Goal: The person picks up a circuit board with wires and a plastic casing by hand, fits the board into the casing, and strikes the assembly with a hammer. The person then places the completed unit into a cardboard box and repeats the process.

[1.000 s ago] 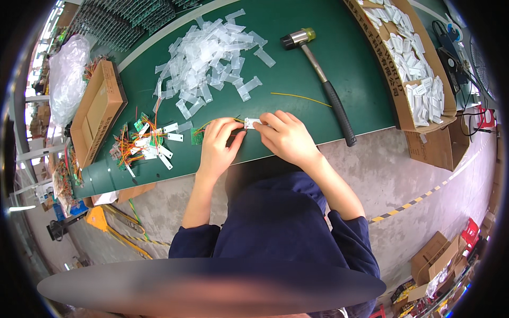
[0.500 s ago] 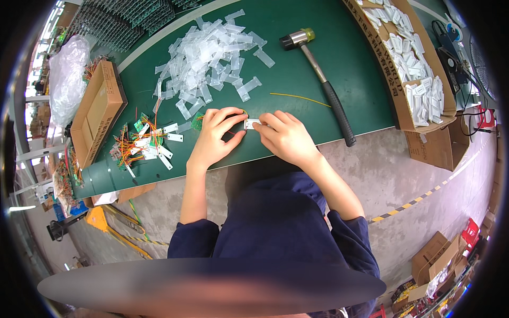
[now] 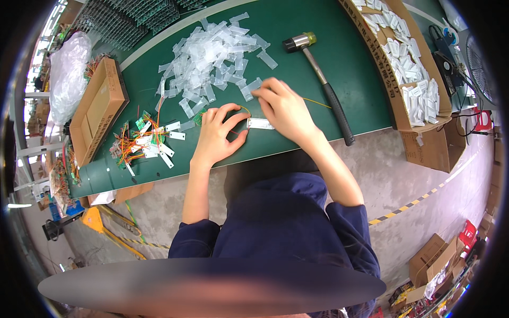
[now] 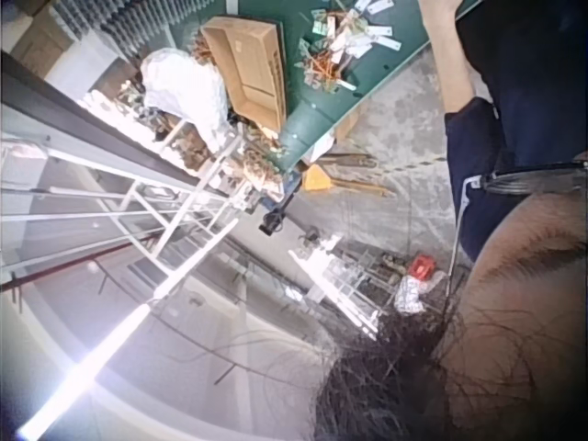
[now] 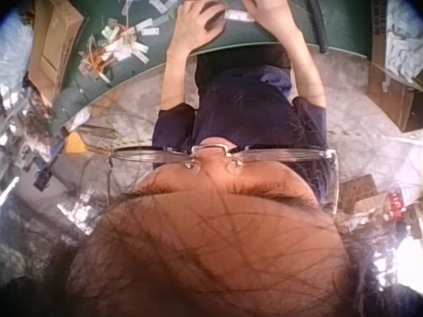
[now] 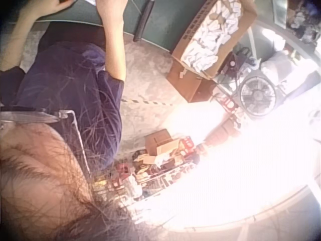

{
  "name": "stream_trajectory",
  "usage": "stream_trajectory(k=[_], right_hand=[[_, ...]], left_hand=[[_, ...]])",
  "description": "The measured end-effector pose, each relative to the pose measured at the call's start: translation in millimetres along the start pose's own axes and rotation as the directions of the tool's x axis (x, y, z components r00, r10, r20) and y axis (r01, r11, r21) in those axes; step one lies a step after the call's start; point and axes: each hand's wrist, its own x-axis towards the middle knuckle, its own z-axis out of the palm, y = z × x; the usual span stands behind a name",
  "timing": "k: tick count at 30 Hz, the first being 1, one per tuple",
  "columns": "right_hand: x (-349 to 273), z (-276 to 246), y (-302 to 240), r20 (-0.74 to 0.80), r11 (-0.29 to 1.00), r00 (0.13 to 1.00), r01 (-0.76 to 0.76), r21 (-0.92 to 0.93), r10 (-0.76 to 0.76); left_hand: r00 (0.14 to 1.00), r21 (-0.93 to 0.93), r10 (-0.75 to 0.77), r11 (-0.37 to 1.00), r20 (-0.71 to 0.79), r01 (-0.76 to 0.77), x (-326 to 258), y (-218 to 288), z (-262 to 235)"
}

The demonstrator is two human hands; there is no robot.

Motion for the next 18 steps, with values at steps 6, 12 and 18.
stream_trajectory(k=[6, 12, 18], right_hand=[[26, 8, 16, 0.037, 0.956, 0.983, 0.186, -0.227, -0.182], [-1, -34, 24, 0.158, 0.938, 0.971, 0.218, -0.268, -0.180], [-23, -20, 1, -0.065, 0.919, 0.998, -0.028, -0.392, 0.003]], left_hand=[[1.000, -0.015, -0.008, 1.000, 0.013, 0.008, 0, 0, 1], [1.000, -0.045, -0.015, 0.999, -0.006, 0.015, -3, -2, 3], [1.000, -0.025, -0.008, 1.000, 0.003, 0.009, -3, -2, 2]])
